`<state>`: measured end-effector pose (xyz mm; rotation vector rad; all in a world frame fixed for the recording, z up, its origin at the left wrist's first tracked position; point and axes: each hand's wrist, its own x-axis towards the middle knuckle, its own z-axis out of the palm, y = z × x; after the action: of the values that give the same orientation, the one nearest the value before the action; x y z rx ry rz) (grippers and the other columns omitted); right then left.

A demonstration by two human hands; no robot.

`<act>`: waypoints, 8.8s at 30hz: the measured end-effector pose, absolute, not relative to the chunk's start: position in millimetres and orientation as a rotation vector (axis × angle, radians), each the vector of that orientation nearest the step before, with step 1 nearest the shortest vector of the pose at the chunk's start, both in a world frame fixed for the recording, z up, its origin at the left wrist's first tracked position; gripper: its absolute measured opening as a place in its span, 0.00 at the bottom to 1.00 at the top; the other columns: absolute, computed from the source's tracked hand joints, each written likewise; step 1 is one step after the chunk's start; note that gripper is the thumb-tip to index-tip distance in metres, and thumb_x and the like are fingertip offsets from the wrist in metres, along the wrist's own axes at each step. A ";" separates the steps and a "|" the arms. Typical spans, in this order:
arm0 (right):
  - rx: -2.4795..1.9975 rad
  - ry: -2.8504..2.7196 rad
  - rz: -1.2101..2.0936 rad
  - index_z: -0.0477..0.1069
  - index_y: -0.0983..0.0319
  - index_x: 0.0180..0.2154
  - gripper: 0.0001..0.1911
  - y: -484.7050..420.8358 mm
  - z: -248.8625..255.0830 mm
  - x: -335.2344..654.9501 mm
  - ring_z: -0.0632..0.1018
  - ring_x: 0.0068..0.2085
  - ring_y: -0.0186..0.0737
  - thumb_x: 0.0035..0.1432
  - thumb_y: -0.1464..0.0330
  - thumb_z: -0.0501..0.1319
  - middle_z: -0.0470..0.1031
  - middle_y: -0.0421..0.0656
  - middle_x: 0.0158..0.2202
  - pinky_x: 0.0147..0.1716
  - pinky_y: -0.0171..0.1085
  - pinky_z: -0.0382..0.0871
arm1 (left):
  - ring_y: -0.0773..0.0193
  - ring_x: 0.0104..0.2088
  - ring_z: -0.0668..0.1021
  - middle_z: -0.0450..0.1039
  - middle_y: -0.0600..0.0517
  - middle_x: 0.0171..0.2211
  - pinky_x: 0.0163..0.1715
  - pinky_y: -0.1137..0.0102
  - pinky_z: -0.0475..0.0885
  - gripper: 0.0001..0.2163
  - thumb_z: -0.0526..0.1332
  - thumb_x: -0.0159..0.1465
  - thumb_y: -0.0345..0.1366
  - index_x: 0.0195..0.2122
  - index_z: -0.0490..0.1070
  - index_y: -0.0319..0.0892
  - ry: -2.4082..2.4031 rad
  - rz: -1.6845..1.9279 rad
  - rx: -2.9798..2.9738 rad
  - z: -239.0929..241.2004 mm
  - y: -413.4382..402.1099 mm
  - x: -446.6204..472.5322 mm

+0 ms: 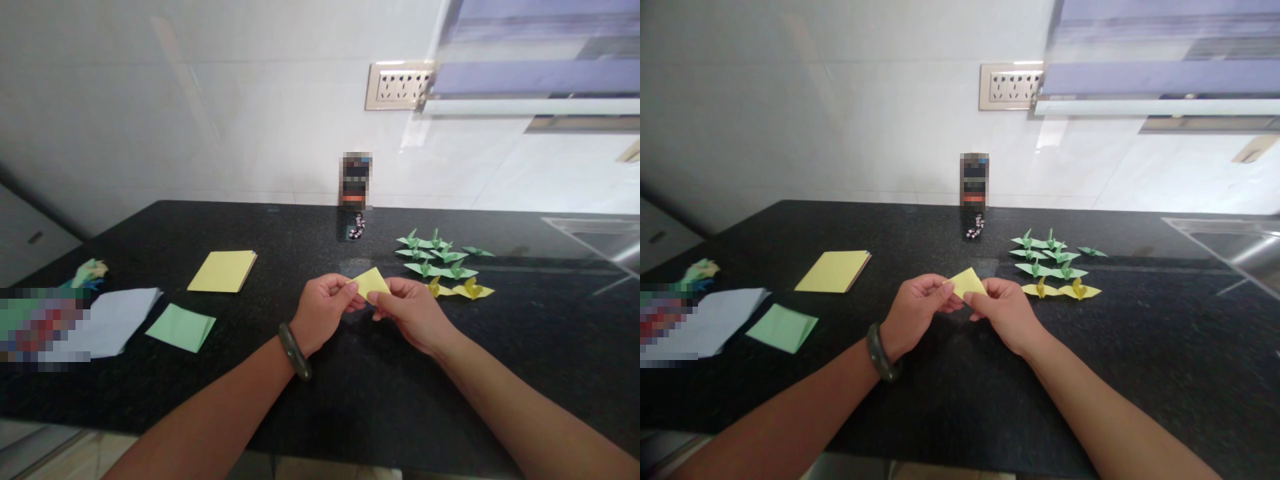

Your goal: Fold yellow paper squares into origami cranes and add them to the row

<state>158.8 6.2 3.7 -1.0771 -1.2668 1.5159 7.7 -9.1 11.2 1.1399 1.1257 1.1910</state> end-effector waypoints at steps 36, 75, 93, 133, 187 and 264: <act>-1.216 -1.620 0.677 0.72 0.63 0.28 0.06 -5.1 -2.8 155.4 0.66 0.22 0.31 0.51 0.66 0.61 0.67 0.39 0.22 0.21 0.32 0.60 | 0.66 0.27 0.76 0.75 0.50 0.27 0.30 0.70 0.71 0.10 0.61 0.53 0.36 0.34 0.73 0.35 0.942 1.186 0.961 9.1 -8.8 9.8; -0.692 -2.431 -0.131 0.72 0.63 0.39 0.11 2.7 8.5 169.7 0.67 0.29 0.36 0.60 0.72 0.52 0.70 0.45 0.29 0.27 0.36 0.60 | 0.70 0.21 0.73 0.71 0.52 0.21 0.23 0.74 0.69 0.10 0.65 0.50 0.37 0.26 0.70 0.35 0.971 1.189 0.890 10.2 -8.1 8.3; -0.797 -2.245 0.209 0.71 0.60 0.41 0.11 -2.1 8.1 163.9 0.71 0.31 0.36 0.59 0.69 0.53 0.71 0.43 0.30 0.29 0.34 0.65 | 0.69 0.20 0.72 0.71 0.53 0.20 0.22 0.73 0.68 0.08 0.63 0.51 0.37 0.25 0.71 0.36 1.050 1.285 0.954 5.3 -6.8 8.9; -1.208 -1.658 1.388 0.66 0.64 0.20 0.13 6.2 5.8 161.4 0.64 0.17 0.26 0.44 0.63 0.65 0.63 0.34 0.16 0.17 0.28 0.56 | 0.69 0.20 0.72 0.74 0.52 0.20 0.20 0.75 0.65 0.09 0.62 0.53 0.38 0.26 0.73 0.37 1.309 1.332 1.264 7.1 -10.1 9.8; -1.163 -1.360 1.587 0.69 0.65 0.17 0.11 5.6 1.6 157.6 0.62 0.15 0.24 0.38 0.66 0.68 0.66 0.35 0.15 0.14 0.29 0.54 | 0.68 0.23 0.74 0.75 0.50 0.24 0.23 0.74 0.67 0.10 0.61 0.54 0.39 0.30 0.73 0.36 1.242 1.261 1.293 4.6 -11.7 11.6; -1.088 -1.452 1.541 0.68 0.65 0.17 0.15 5.5 1.2 159.8 0.59 0.17 0.26 0.43 0.63 0.67 0.61 0.35 0.15 0.15 0.30 0.49 | 0.69 0.20 0.64 0.59 0.57 0.17 0.23 0.72 0.57 0.16 0.47 0.63 0.40 0.19 0.58 0.41 1.374 0.997 1.881 10.2 -15.8 7.6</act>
<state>159.8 5.5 1.2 -1.0884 -1.4519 1.5415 7.6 -15.8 10.2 1.8811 1.3742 0.9971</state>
